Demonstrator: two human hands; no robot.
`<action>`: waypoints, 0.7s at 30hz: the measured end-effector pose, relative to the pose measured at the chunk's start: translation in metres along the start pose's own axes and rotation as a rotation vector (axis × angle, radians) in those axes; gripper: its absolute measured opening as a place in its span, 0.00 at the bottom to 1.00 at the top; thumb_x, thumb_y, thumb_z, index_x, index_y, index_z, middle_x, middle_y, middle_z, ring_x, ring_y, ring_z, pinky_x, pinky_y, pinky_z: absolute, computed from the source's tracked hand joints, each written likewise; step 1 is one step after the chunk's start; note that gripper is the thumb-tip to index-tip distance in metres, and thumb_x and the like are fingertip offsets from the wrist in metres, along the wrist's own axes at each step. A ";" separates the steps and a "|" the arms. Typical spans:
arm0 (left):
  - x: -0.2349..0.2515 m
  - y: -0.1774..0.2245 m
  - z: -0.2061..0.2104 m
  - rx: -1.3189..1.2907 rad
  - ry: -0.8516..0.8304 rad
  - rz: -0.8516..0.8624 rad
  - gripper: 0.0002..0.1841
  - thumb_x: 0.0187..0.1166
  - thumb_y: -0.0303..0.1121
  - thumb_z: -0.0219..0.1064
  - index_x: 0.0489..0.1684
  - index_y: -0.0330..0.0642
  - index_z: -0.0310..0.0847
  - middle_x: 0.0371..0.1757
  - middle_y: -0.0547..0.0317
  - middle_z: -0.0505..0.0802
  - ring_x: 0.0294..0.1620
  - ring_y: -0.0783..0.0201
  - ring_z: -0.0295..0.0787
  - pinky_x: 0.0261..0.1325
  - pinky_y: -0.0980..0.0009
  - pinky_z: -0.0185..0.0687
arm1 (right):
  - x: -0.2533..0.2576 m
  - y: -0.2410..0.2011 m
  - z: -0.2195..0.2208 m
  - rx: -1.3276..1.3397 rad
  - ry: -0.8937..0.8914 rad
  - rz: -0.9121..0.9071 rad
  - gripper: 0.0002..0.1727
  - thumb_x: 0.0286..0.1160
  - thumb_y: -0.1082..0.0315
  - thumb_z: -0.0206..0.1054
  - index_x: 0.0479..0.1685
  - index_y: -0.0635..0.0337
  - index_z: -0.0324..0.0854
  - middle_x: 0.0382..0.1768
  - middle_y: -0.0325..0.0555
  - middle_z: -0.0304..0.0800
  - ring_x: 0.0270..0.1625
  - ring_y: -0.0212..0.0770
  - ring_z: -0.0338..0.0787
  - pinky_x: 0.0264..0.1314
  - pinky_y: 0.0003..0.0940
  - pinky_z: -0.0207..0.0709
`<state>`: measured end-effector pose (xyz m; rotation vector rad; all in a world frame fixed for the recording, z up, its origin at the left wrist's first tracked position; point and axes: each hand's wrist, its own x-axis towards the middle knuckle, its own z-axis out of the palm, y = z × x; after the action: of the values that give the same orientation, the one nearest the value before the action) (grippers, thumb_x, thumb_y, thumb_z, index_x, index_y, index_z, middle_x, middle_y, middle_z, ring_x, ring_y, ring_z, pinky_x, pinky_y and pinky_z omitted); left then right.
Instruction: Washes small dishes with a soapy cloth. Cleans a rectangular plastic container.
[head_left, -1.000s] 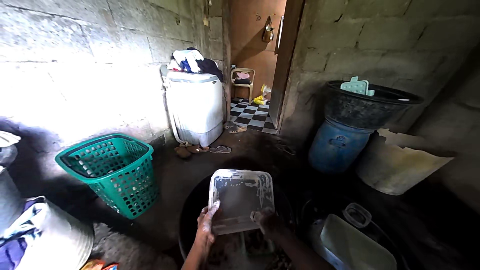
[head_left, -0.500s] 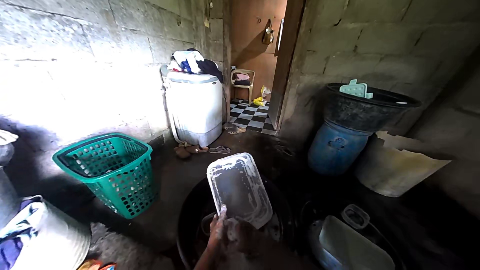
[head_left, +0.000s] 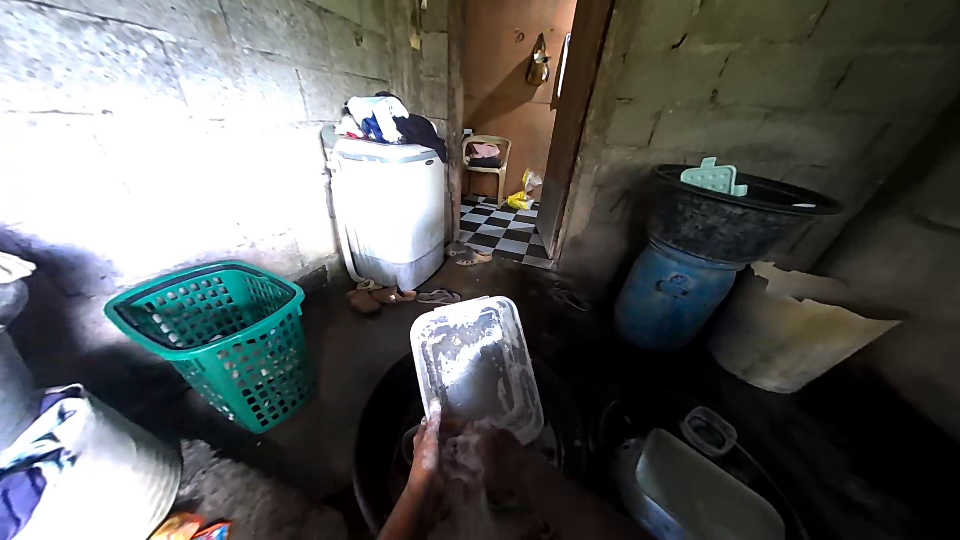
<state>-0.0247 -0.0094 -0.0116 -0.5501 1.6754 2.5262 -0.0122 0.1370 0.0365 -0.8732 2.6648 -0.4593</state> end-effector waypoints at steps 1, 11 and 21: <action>0.002 0.001 -0.002 -0.007 0.007 0.016 0.26 0.97 0.45 0.38 0.67 0.30 0.72 0.42 0.47 0.90 0.38 0.59 0.88 0.44 0.60 0.86 | -0.002 0.007 -0.004 -0.031 0.012 0.023 0.29 0.79 0.60 0.68 0.76 0.68 0.78 0.77 0.68 0.78 0.81 0.65 0.75 0.86 0.60 0.61; -0.016 0.006 0.019 -0.013 0.043 0.046 0.17 0.94 0.37 0.51 0.65 0.29 0.70 0.42 0.48 0.87 0.36 0.65 0.85 0.40 0.67 0.83 | -0.006 -0.016 -0.002 0.004 -0.077 0.268 0.31 0.75 0.61 0.72 0.75 0.69 0.77 0.80 0.70 0.72 0.84 0.69 0.69 0.85 0.66 0.60; 0.000 0.011 -0.008 -0.064 0.003 -0.015 0.22 0.96 0.43 0.43 0.69 0.32 0.70 0.41 0.48 0.89 0.36 0.61 0.88 0.40 0.63 0.86 | -0.007 0.006 -0.001 -0.046 -0.089 0.069 0.28 0.81 0.58 0.68 0.75 0.66 0.79 0.81 0.66 0.74 0.85 0.64 0.71 0.86 0.61 0.61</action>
<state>-0.0251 -0.0215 -0.0045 -0.5699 1.5899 2.5777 -0.0106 0.1459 0.0361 -0.7920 2.6236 -0.3359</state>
